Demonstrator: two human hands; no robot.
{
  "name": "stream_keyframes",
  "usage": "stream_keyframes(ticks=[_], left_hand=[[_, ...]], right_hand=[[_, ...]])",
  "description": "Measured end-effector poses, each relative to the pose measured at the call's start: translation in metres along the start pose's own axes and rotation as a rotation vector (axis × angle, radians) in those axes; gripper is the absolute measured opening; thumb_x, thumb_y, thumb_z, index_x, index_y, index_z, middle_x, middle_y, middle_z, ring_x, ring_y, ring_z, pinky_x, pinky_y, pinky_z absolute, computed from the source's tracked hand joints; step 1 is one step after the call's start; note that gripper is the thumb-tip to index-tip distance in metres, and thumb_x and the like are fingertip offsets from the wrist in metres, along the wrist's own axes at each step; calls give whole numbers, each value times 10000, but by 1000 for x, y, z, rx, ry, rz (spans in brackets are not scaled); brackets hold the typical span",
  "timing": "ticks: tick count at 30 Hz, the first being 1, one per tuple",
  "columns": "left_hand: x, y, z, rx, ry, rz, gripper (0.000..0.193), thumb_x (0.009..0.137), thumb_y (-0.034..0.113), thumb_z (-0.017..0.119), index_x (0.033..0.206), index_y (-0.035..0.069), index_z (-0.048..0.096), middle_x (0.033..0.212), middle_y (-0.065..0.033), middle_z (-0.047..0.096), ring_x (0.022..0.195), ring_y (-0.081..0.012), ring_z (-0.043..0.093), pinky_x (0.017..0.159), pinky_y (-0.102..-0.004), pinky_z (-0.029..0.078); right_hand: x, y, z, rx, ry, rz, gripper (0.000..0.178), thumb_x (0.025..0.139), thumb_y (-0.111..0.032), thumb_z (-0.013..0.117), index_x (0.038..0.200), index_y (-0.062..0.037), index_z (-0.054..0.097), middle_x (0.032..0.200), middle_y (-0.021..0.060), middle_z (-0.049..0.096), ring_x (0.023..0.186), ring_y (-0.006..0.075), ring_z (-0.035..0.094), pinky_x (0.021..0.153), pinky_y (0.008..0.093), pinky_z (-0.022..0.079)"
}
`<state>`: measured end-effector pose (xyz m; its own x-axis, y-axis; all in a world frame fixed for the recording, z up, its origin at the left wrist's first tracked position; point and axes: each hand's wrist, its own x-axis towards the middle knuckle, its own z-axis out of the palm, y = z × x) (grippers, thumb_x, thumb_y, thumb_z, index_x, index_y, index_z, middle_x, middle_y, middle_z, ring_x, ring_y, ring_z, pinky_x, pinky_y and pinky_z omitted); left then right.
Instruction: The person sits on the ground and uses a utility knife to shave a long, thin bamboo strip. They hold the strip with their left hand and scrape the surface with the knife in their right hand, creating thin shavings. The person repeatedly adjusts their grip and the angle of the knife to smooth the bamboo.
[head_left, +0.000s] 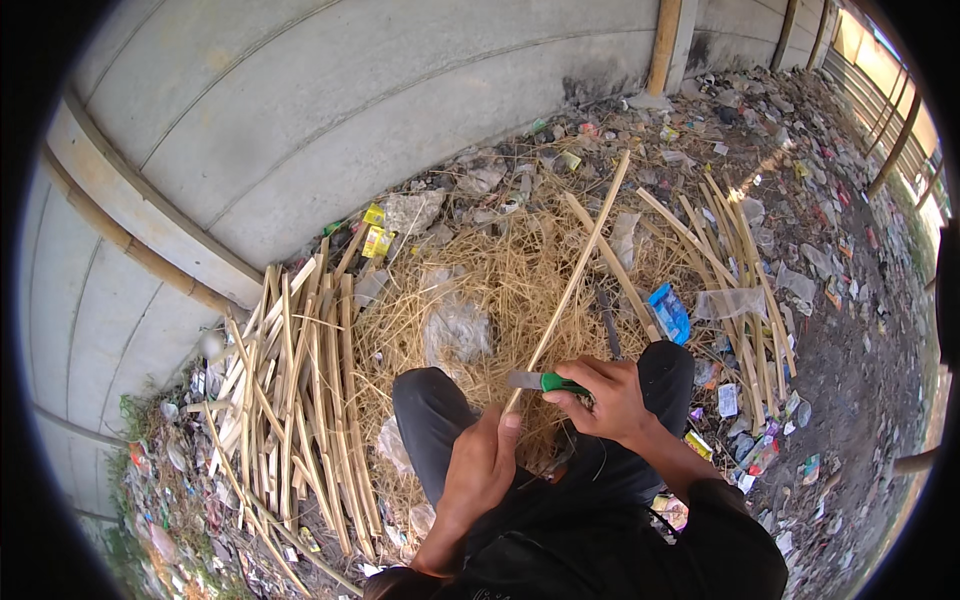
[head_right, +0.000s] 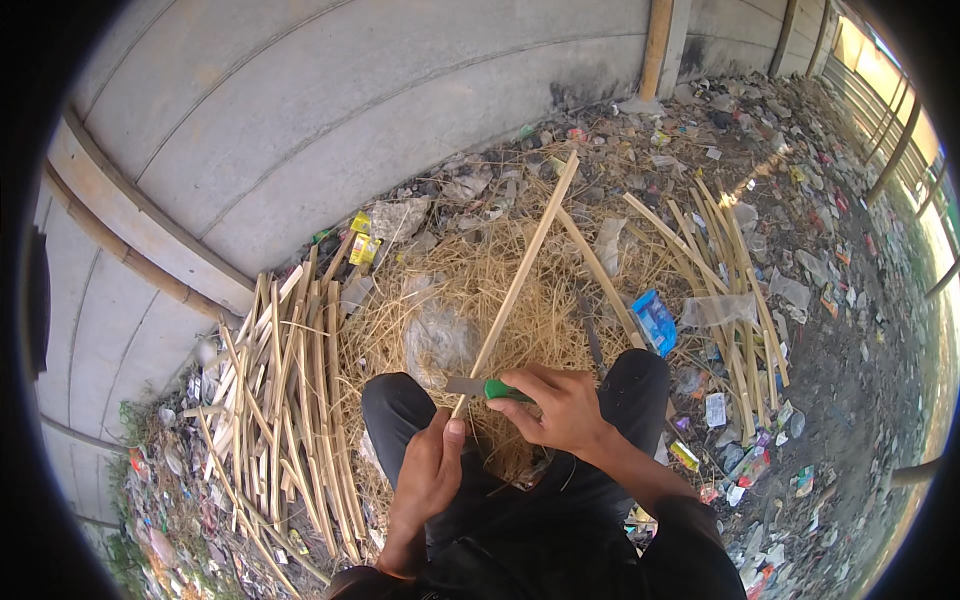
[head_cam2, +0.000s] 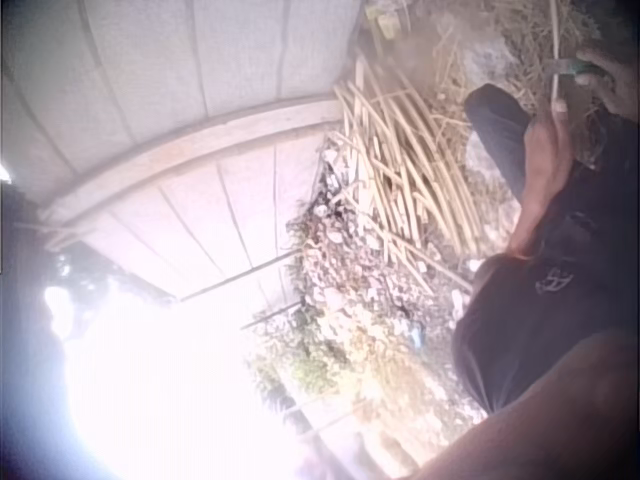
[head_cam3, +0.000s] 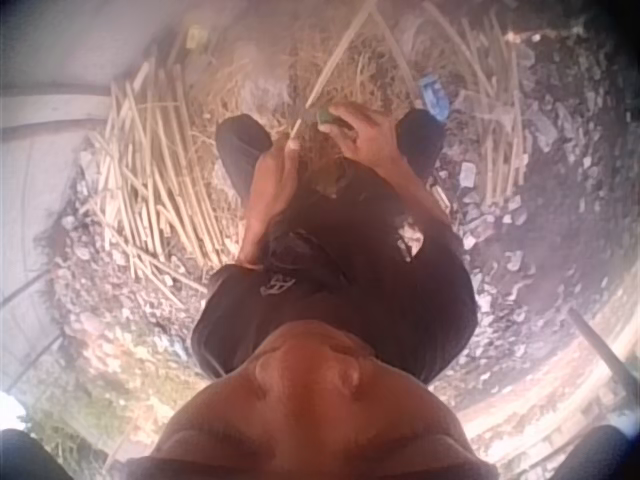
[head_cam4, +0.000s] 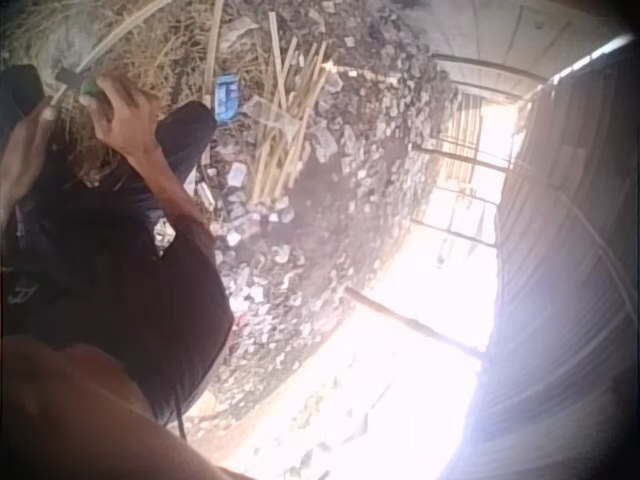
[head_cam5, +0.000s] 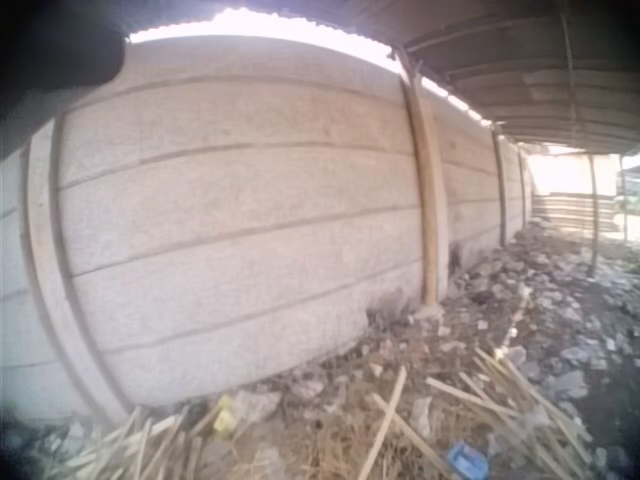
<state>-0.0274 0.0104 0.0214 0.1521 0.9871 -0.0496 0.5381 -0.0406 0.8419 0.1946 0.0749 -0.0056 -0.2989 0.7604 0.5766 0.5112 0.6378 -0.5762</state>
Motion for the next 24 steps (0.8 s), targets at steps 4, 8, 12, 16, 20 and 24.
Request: stream_keyframes(ticks=[4,8,12,16,20,24], left_hand=[[2,10,8,147,16,6,409,1146,376,517,1226,-25,532,814,-299,684,797,-539,686,668,-604,510],[3,10,12,202,41,22,434,1130,406,549,1224,-16,518,809,-292,695,778,-536,693,646,-604,522],[-2,-2,17,269,61,19,430,1128,411,551,1187,-14,514,798,-284,697,761,-531,693,626,-598,520],[-2,1,16,241,54,23,420,1131,408,545,1154,-10,510,785,-279,691,746,-527,686,621,-602,515],[-12,-6,16,275,11,-31,401,1136,399,536,1083,4,494,758,-274,682,731,-533,675,617,-615,508],[-28,-16,17,303,-42,-88,400,1145,402,512,1013,26,472,738,-268,674,726,-540,669,615,-625,504]], right_hand=[[1,-3,5,53,8,-64,310,883,-286,887,1053,-69,745,850,68,758,631,247,727,538,340,538],[1,-4,1,18,-28,-43,298,880,-290,888,1047,-84,752,838,55,754,629,237,724,541,339,538],[6,-1,-3,18,-11,-27,280,883,-286,885,1032,-85,759,839,53,756,640,239,730,546,340,541],[5,6,-5,9,30,-16,274,903,-283,869,1029,-67,756,870,73,774,663,246,743,562,333,552],[14,47,-22,-68,190,98,270,917,-262,859,1052,-52,756,915,105,797,702,256,765,592,337,568],[27,95,-53,-171,214,271,244,980,-237,800,1079,-17,763,848,126,778,648,233,723,570,341,519]])
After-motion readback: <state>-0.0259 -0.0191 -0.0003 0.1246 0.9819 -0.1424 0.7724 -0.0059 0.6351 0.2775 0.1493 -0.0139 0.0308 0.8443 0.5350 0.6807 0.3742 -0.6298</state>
